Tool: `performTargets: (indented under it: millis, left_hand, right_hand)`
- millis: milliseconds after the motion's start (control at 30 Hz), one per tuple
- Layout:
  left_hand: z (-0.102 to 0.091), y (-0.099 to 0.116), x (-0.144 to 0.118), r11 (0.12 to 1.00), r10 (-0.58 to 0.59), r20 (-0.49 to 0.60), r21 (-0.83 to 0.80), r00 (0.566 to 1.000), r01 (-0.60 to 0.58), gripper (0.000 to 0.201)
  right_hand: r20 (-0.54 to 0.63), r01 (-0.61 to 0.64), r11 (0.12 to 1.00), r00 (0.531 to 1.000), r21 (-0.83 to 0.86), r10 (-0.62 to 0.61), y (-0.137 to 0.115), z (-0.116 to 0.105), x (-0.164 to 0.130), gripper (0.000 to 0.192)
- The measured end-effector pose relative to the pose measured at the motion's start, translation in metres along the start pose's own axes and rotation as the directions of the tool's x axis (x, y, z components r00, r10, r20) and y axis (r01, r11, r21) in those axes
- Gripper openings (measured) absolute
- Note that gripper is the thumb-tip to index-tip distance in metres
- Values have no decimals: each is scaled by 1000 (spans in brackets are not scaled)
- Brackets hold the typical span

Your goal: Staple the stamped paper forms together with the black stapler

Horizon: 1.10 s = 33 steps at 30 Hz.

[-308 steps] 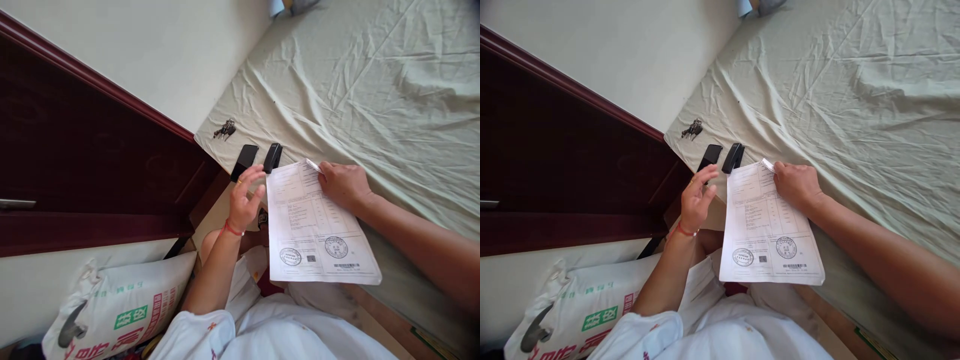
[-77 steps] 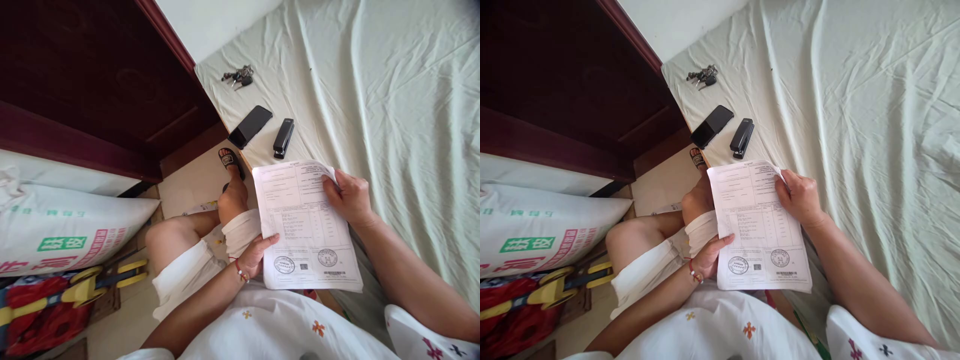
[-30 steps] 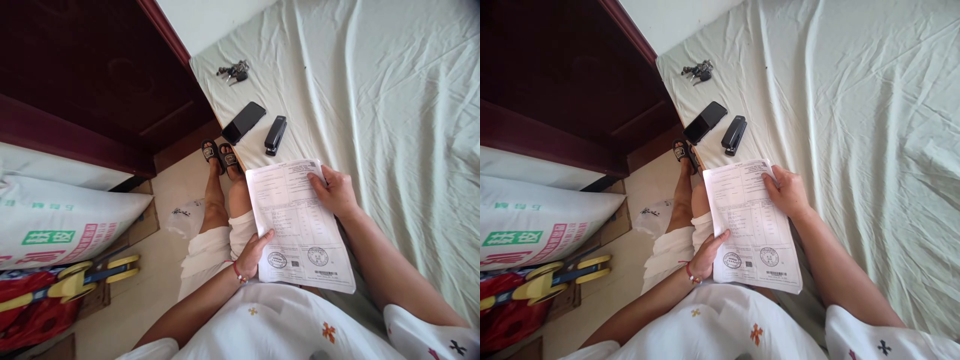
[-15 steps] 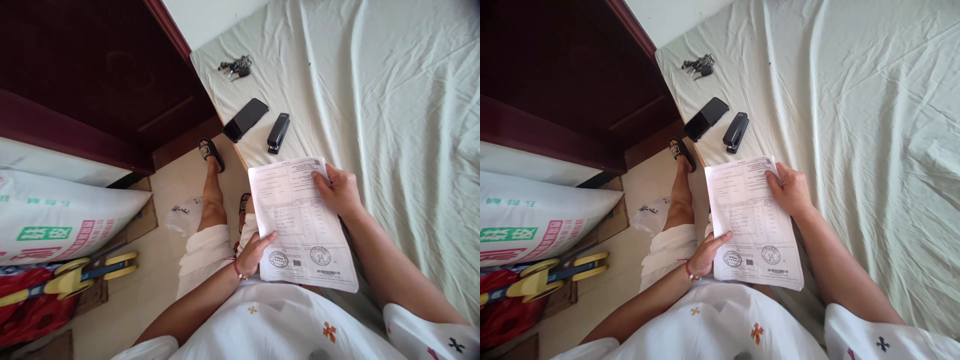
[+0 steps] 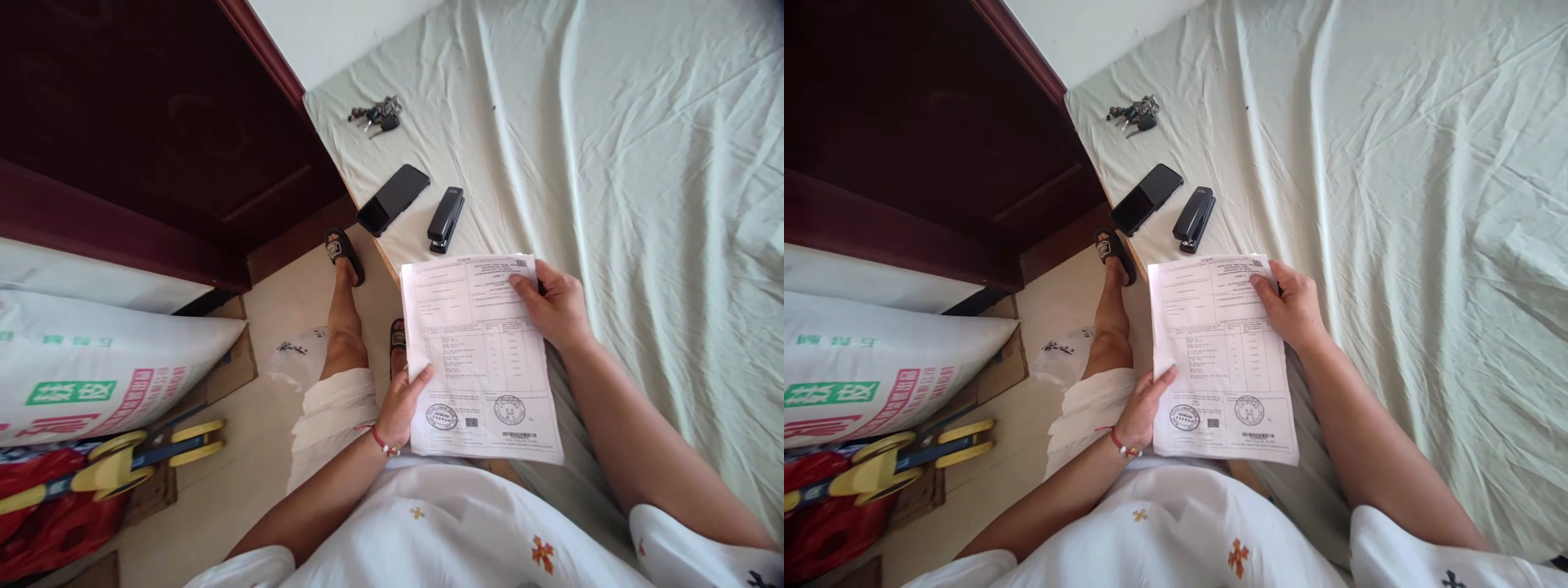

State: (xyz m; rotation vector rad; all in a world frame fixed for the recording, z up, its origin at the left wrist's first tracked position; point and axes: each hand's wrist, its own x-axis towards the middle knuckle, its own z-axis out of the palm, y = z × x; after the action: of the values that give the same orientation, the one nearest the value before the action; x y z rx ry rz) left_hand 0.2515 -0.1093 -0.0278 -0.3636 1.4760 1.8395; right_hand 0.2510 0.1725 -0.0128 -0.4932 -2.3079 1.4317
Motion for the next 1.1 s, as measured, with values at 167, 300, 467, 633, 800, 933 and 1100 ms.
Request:
performTargets:
  millis: [167,300,467,633,800,933,1100]
  left_hand:
    - [-2,15,6,995,56,-91,-75,994,-63,40]
    - [-4,19,6,995,99,-106,-8,989,-100,42]
    - [-3,19,7,992,34,-41,-123,999,-38,46]
    - [-1,19,5,985,-109,55,-125,993,115,48]
    - [0,17,3,997,-43,33,-59,998,45,54]
    - [1,16,3,999,-16,29,-41,999,17,55]
    - [2,16,3,999,4,34,-39,999,-2,50]
  right_hand:
    - [-17,6,1000,1000,-9,-6,1,2,0,18]
    - [-59,-63,995,996,84,68,4,4,1,18]
    - [-99,-57,998,994,-8,56,3,1,1,22]
    - [-100,-10,998,995,-60,4,0,-1,3,43]
    - [-132,-5,998,991,-64,-4,0,1,3,50]
    - [-91,27,990,995,-136,-40,-3,-2,-3,56]
    - [14,-50,995,999,-90,52,-8,-17,-20,39]
